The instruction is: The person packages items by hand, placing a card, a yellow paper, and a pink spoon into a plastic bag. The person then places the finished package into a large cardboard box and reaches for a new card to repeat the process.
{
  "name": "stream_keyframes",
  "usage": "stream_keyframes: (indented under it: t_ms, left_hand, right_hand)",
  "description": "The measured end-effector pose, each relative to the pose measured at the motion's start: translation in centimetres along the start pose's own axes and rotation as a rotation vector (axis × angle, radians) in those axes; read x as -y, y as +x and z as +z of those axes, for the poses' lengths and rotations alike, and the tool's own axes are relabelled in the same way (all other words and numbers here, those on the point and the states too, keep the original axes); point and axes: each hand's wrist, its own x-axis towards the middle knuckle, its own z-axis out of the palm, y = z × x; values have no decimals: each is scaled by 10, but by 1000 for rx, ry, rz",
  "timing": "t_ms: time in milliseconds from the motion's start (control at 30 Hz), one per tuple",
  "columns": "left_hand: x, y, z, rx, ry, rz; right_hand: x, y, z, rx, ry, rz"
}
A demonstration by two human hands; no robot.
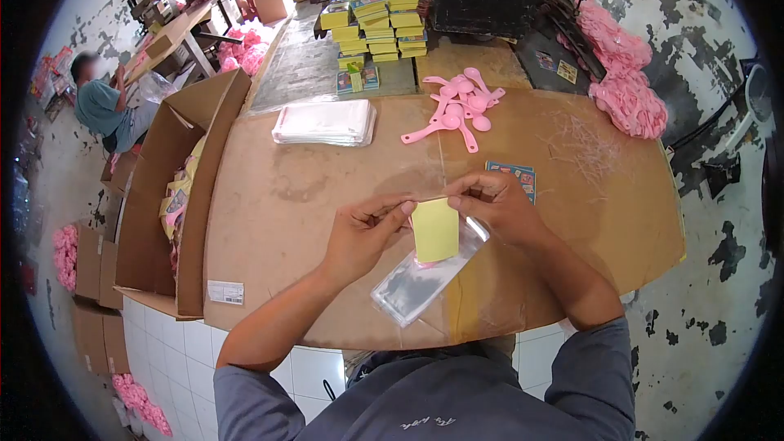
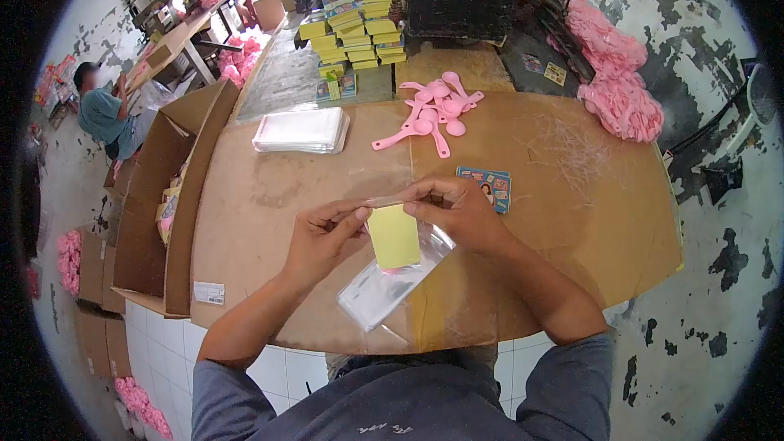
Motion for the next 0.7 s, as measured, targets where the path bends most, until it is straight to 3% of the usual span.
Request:
stream_keyframes:
  t_ms: [333,467,533,633,700]
  left_hand:
    - [10,7,-8,88,-33,115]
    - [8,7,-13,124,-256,11]
    - [10,8,-11,102,-279,-29]
    - [7,8,-9,92,-17,8]
    - [9,9,-8,72,-7,-8]
  right_hand:
    - [-10,3,-11,38,-10,-44]
    - [-3,2,-14,69,66,18]
    - [4,0,-9,47,-66,9]
    - [1,0,-9,52,-106,-38]
    - [-4,1,-10,68,-79,-42]
